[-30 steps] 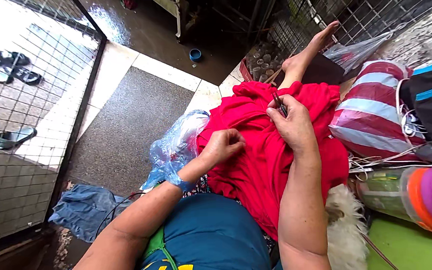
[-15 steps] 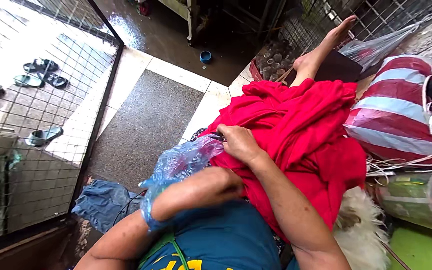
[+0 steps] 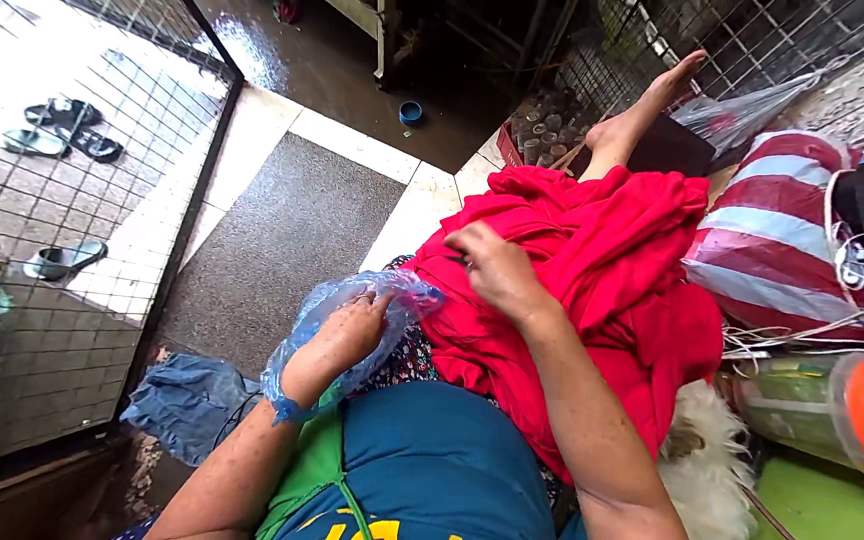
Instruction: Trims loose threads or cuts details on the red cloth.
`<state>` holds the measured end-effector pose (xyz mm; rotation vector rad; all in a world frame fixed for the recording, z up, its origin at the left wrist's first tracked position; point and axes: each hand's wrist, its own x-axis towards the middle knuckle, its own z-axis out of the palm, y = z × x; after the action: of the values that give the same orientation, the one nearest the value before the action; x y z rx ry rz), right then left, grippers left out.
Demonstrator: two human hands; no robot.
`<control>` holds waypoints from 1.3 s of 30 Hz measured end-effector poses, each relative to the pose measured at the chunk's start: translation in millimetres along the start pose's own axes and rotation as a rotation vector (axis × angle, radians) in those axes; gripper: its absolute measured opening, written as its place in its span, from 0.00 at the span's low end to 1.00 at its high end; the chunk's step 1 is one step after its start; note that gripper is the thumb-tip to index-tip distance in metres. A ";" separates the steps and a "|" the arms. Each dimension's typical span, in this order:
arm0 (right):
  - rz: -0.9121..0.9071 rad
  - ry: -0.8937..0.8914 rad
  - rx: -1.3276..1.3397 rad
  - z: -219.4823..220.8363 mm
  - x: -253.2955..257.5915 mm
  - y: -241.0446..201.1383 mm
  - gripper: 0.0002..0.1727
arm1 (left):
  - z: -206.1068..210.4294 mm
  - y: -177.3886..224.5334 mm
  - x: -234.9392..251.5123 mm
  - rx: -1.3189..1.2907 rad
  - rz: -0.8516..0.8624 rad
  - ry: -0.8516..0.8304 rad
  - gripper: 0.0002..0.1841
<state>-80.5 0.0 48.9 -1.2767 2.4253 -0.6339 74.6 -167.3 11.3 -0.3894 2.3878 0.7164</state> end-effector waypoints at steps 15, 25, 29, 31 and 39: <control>0.237 0.932 0.514 -87.7 -39.7 62.2 0.08 | -6.4 12.4 -0.8 -0.367 0.496 0.460 0.07; 0.820 0.856 0.319 -85.1 -53.1 117.2 0.15 | -20.5 50.4 85.6 -0.627 0.257 0.423 0.13; 0.833 0.843 0.256 -87.3 -56.4 110.7 0.20 | -19.3 65.7 120.8 -0.589 0.194 0.490 0.21; 0.825 0.870 0.207 -88.0 -56.6 103.7 0.23 | -17.2 68.3 132.6 -0.537 0.162 0.473 0.22; 0.758 0.890 0.054 -85.5 -52.9 86.0 0.21 | -2.9 56.9 126.2 -0.555 0.249 0.554 0.13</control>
<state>-151.7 106.9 80.4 0.0983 3.1990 -1.1551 -48.6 -135.5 -43.4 -0.5814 2.7435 1.5707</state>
